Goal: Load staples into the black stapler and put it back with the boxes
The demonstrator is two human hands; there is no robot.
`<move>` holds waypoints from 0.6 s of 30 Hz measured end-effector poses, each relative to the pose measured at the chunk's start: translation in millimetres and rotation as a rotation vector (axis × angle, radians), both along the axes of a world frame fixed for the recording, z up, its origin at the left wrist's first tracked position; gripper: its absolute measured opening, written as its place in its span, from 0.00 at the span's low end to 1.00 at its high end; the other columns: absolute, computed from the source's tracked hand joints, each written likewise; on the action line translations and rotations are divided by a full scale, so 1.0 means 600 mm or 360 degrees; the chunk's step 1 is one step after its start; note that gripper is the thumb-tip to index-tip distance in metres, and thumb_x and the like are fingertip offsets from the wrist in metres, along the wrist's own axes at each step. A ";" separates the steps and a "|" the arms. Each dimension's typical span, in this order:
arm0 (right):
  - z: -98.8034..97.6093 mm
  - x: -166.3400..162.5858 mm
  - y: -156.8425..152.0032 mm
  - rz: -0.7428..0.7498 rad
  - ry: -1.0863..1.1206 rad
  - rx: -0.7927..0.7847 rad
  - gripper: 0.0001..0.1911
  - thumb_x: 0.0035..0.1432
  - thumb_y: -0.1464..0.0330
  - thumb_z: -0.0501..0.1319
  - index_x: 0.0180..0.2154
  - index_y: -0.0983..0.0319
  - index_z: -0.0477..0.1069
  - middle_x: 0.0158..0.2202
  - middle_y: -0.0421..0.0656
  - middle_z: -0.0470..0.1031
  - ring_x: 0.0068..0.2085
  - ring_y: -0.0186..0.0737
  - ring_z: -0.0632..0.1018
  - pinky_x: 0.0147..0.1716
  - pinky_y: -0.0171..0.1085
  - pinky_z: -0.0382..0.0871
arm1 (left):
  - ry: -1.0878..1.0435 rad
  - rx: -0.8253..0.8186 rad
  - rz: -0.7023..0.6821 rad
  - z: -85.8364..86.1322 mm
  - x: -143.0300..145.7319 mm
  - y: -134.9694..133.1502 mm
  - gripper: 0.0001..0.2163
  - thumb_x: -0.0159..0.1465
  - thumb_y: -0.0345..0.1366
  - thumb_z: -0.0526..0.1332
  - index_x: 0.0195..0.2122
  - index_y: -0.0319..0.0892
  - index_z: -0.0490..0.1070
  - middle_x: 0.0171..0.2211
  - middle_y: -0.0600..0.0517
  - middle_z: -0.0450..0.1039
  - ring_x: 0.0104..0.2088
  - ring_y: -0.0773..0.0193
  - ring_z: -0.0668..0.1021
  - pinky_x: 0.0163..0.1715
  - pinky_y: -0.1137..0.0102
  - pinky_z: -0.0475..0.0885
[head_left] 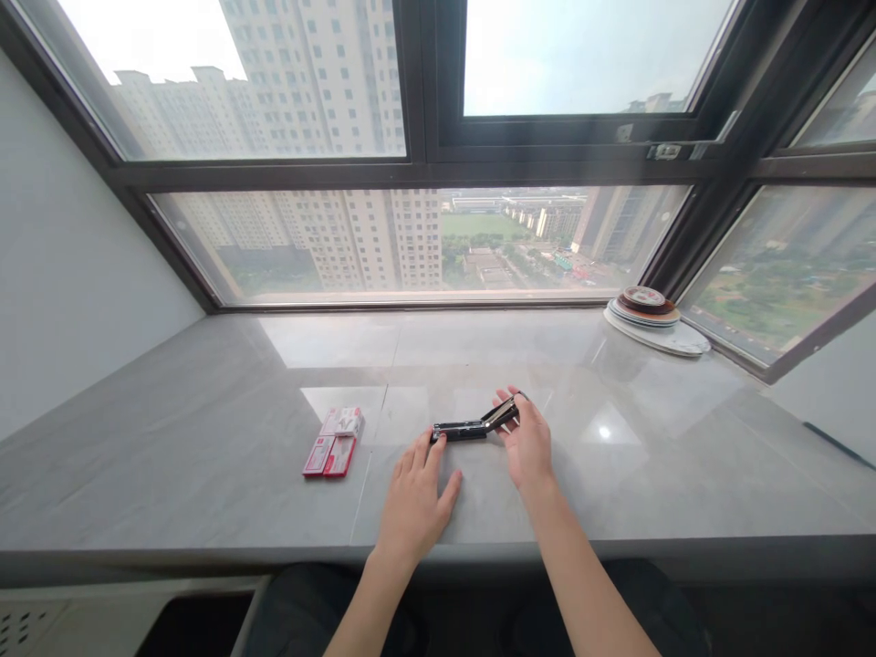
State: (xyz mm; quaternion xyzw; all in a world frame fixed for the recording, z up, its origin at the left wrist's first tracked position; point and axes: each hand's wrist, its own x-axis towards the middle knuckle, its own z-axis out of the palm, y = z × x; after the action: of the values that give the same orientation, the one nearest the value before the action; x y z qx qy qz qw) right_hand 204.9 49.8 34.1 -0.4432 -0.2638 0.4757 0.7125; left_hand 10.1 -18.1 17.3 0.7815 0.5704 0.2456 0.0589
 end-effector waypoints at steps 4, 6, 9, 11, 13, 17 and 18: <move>-0.038 0.059 -0.008 0.0100 0.0390 -0.0153 0.16 0.59 0.57 0.67 0.45 0.58 0.73 0.52 0.47 0.80 0.57 0.48 0.78 0.51 0.47 0.79 | -0.0093 0.0017 -0.0011 -0.002 0.002 -0.003 0.24 0.73 0.44 0.55 0.69 0.50 0.57 0.72 0.46 0.54 0.70 0.49 0.62 0.67 0.50 0.61; -0.048 0.075 -0.021 0.0142 0.0429 -0.0159 0.15 0.60 0.57 0.67 0.44 0.57 0.73 0.52 0.45 0.79 0.56 0.46 0.78 0.54 0.48 0.78 | -0.0177 0.0028 -0.0036 -0.001 0.001 -0.005 0.23 0.73 0.42 0.56 0.67 0.47 0.58 0.71 0.44 0.56 0.70 0.51 0.63 0.67 0.52 0.61; -0.052 0.081 -0.055 0.0033 0.0373 -0.0104 0.17 0.63 0.55 0.64 0.49 0.55 0.71 0.55 0.43 0.76 0.58 0.43 0.77 0.58 0.48 0.75 | -0.0270 0.0094 0.0017 0.006 -0.010 -0.007 0.18 0.72 0.39 0.56 0.62 0.46 0.62 0.69 0.45 0.60 0.69 0.53 0.63 0.67 0.54 0.62; -0.050 0.079 -0.087 -0.0086 0.0224 -0.0071 0.20 0.64 0.55 0.63 0.55 0.53 0.69 0.56 0.43 0.75 0.58 0.43 0.77 0.58 0.47 0.76 | -0.0249 0.0196 0.0271 0.011 -0.030 -0.005 0.17 0.72 0.38 0.55 0.61 0.46 0.64 0.68 0.44 0.60 0.69 0.50 0.62 0.67 0.51 0.60; -0.047 0.075 -0.119 -0.0097 -0.0009 -0.0087 0.23 0.65 0.54 0.63 0.59 0.53 0.67 0.55 0.44 0.75 0.56 0.45 0.78 0.54 0.47 0.78 | -0.0154 0.0286 0.0662 0.014 -0.060 -0.002 0.18 0.71 0.39 0.56 0.62 0.43 0.65 0.68 0.40 0.58 0.69 0.43 0.59 0.66 0.45 0.58; -0.046 0.073 -0.155 0.0270 -0.0520 -0.0251 0.23 0.65 0.52 0.61 0.54 0.59 0.72 0.41 0.44 0.78 0.38 0.42 0.81 0.37 0.41 0.81 | 0.0093 0.0290 0.1048 0.002 -0.125 -0.010 0.21 0.70 0.41 0.57 0.62 0.40 0.68 0.69 0.37 0.54 0.69 0.36 0.56 0.64 0.39 0.56; -0.047 0.073 -0.156 0.0381 -0.0638 -0.0291 0.23 0.65 0.51 0.60 0.52 0.60 0.72 0.37 0.43 0.77 0.34 0.40 0.80 0.32 0.39 0.80 | 0.0119 0.0281 0.1035 -0.003 -0.138 -0.015 0.21 0.70 0.41 0.57 0.62 0.42 0.69 0.69 0.38 0.55 0.68 0.36 0.57 0.63 0.39 0.57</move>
State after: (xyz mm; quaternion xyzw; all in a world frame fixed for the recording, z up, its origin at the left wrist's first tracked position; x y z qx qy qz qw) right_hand 248.5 -43.6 5.7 -0.5570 -0.4065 0.4812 0.5413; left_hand -72.8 -27.2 15.5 0.5691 0.7683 0.2711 -0.1113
